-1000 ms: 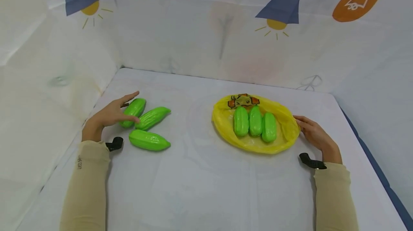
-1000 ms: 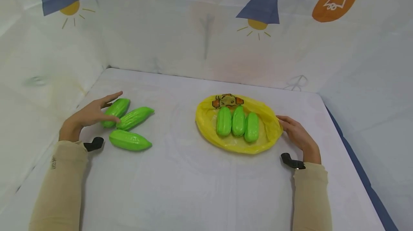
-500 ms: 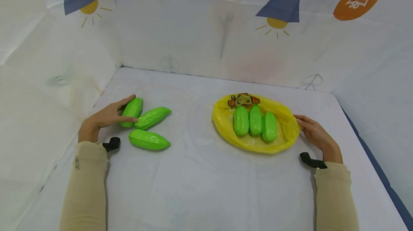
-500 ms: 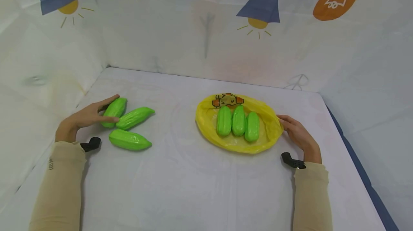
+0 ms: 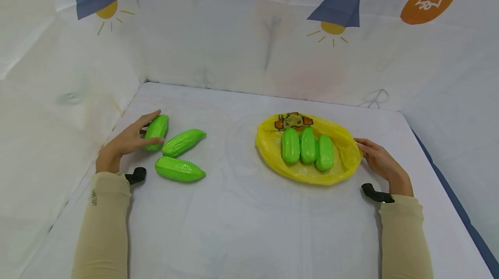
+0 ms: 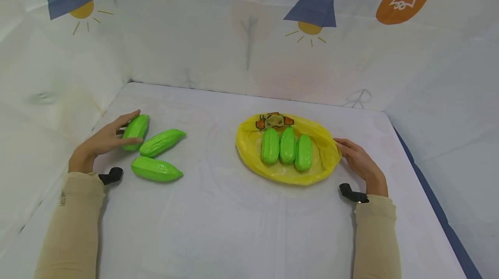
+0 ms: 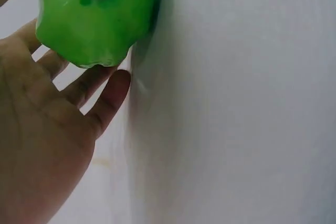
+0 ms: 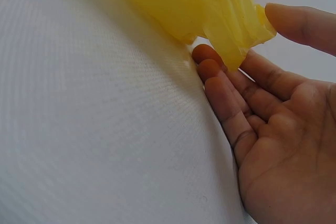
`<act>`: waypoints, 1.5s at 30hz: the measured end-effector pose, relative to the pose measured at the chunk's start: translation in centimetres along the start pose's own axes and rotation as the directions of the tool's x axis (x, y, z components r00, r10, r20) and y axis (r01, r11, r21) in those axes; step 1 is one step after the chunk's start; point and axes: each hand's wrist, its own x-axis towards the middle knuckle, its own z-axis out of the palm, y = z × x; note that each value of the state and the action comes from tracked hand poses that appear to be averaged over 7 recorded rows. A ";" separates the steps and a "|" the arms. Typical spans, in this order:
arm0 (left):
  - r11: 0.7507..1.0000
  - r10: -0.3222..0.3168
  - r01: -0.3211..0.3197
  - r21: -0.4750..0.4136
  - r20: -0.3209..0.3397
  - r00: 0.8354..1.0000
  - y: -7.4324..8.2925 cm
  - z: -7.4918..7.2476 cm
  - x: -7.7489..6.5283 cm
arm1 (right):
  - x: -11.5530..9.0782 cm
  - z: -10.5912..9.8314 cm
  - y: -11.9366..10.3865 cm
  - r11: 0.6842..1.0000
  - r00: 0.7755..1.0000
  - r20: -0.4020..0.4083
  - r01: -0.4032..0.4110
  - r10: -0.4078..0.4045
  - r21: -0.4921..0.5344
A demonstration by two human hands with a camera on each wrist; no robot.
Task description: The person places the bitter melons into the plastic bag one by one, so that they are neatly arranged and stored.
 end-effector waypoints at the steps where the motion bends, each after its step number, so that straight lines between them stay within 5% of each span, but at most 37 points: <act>1: 1.000 0.005 -0.005 0.007 -0.010 1.000 0.0 0.0 0.1 | 0.0 0.0 -0.1 1.000 1.000 0.001 0.000 0.000 0.000; 5: 0.998 -0.050 0.051 0.041 -0.019 0.999 0.0 -0.1 0.0 | 0.1 0.1 -0.3 1.000 1.000 -0.003 -0.009 0.009 -0.018; 9: 0.991 -0.134 0.133 0.022 0.043 0.990 0.2 -0.6 -0.4 | 0.1 0.1 -0.2 0.999 1.000 -0.010 -0.019 0.019 -0.036; 13: 0.989 -0.145 0.148 -0.023 0.095 0.985 0.1 -0.8 -0.7 | 0.1 0.0 -0.1 1.000 1.000 -0.003 -0.016 0.016 -0.019; 24: 0.987 -0.149 0.147 0.071 0.032 0.988 0.6 -0.6 -0.4 | 0.0 0.1 0.0 1.000 1.000 -0.002 0.000 0.000 -0.028; 30: 0.983 -0.183 0.183 -0.030 0.019 0.983 0.2 -0.2 -0.5 | 0.0 0.2 -0.2 1.000 1.000 0.007 -0.001 0.001 0.001; 36: 0.990 -0.127 0.124 -0.063 -0.047 0.991 0.7 -0.4 -0.5 | 0.0 0.1 -0.2 1.000 1.000 0.012 0.001 -0.001 0.007; 45: 0.997 -0.051 0.048 -0.059 -0.053 0.997 2.9 -0.1 0.5 | 0.1 0.2 -0.3 1.000 1.000 0.024 0.012 -0.012 0.025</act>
